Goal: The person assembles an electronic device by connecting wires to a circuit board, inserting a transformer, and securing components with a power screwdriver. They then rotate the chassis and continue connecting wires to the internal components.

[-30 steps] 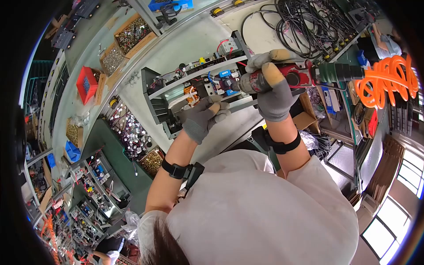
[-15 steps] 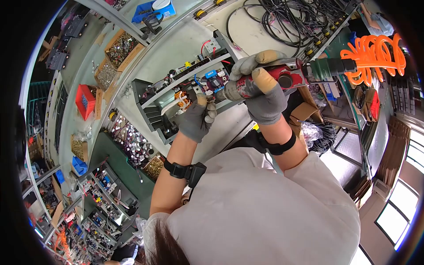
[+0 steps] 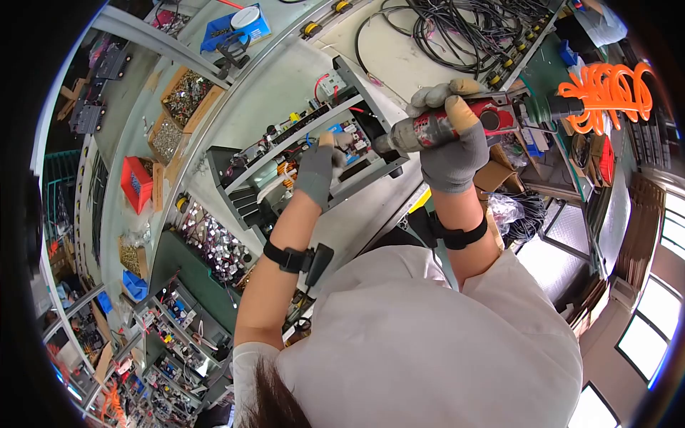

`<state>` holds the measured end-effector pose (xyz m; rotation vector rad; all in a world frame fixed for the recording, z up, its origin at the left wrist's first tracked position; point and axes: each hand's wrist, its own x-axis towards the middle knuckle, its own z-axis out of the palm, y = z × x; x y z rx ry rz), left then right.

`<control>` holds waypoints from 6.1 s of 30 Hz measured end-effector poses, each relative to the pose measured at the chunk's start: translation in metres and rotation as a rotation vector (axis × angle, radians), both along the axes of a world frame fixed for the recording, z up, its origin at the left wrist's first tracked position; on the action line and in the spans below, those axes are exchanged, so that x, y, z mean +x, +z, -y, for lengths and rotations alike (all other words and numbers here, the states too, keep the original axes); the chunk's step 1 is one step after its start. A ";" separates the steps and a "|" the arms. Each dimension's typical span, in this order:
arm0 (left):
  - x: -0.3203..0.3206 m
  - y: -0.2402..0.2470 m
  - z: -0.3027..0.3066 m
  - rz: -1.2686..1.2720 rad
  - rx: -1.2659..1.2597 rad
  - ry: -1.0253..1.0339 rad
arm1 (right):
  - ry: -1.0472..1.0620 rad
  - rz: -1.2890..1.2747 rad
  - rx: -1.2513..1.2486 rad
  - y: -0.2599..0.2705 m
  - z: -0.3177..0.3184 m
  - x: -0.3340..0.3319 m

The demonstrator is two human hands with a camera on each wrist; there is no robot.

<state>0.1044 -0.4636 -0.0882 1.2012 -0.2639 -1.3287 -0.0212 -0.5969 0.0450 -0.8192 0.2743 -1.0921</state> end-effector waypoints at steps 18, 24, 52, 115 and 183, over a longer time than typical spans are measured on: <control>0.041 0.033 0.059 1.603 0.305 -0.663 | -0.170 -0.202 -0.095 -0.042 0.031 0.031; 0.041 0.038 0.058 1.655 0.347 -0.702 | -0.137 -0.215 -0.139 -0.042 0.024 0.033; 0.043 0.042 0.075 1.809 0.263 -0.679 | -0.007 -0.393 -0.284 -0.058 -0.017 0.044; 0.062 0.075 -0.198 1.235 1.181 0.165 | 0.003 -1.300 -1.102 -0.035 0.028 0.083; -0.110 -0.031 -0.551 0.271 1.671 0.162 | 0.670 -1.127 -0.515 -0.106 -0.221 -0.008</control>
